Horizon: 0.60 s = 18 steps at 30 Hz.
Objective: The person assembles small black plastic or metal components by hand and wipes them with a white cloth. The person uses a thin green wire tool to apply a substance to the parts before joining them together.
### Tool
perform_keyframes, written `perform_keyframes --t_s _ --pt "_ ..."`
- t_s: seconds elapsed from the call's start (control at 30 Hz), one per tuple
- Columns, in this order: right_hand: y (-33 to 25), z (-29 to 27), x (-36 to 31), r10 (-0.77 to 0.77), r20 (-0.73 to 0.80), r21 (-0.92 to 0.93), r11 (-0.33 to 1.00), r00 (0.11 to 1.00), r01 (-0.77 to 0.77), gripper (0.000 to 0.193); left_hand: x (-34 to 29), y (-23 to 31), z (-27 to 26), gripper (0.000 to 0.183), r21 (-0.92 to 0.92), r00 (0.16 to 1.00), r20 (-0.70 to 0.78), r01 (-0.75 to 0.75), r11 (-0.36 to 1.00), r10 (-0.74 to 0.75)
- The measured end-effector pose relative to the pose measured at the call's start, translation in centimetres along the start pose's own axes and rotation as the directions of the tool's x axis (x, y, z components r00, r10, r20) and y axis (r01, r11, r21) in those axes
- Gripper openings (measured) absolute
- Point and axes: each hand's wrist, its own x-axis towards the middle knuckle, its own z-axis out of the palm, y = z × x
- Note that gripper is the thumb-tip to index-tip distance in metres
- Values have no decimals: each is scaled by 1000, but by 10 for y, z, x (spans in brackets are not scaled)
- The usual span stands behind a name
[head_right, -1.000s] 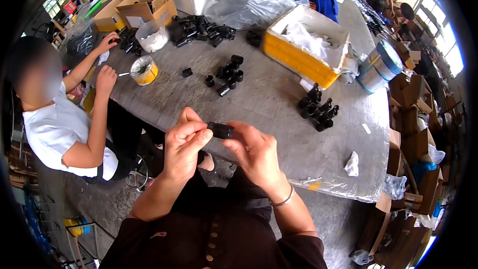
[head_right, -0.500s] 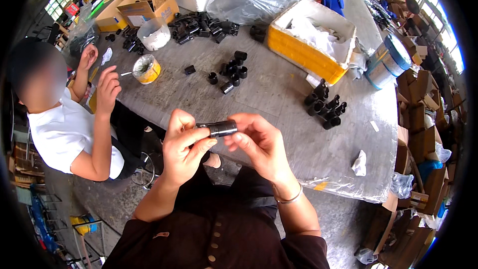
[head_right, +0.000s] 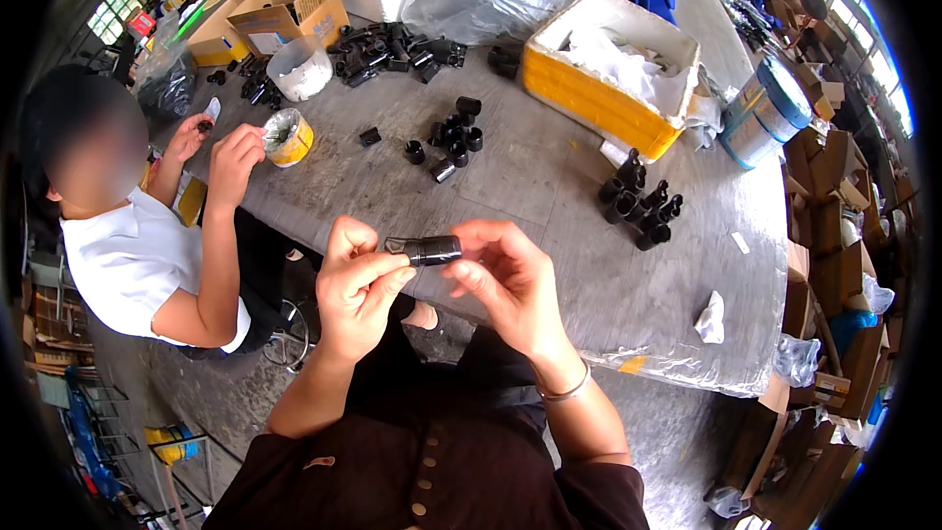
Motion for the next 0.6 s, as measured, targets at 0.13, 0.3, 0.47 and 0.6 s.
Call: perform_keyframes --t_s 0.13,0.3,0.47,0.6 --pt "6 -3 1 -122 17 -11 992 992 122 24 -4 -5 3 14 -252 994 -2 107 962 -111" --pt "4 -3 5 -266 56 -139 952 962 272 25 -10 -3 5 11 -757 873 191 422 499 -449" --pt "3 -5 3 -291 114 -265 913 950 312 27 -4 4 8 7 -650 878 150 435 624 -455" --pt "5 -7 3 -309 114 -257 909 944 329 26 -6 2 7 7 -520 928 82 351 779 -364"
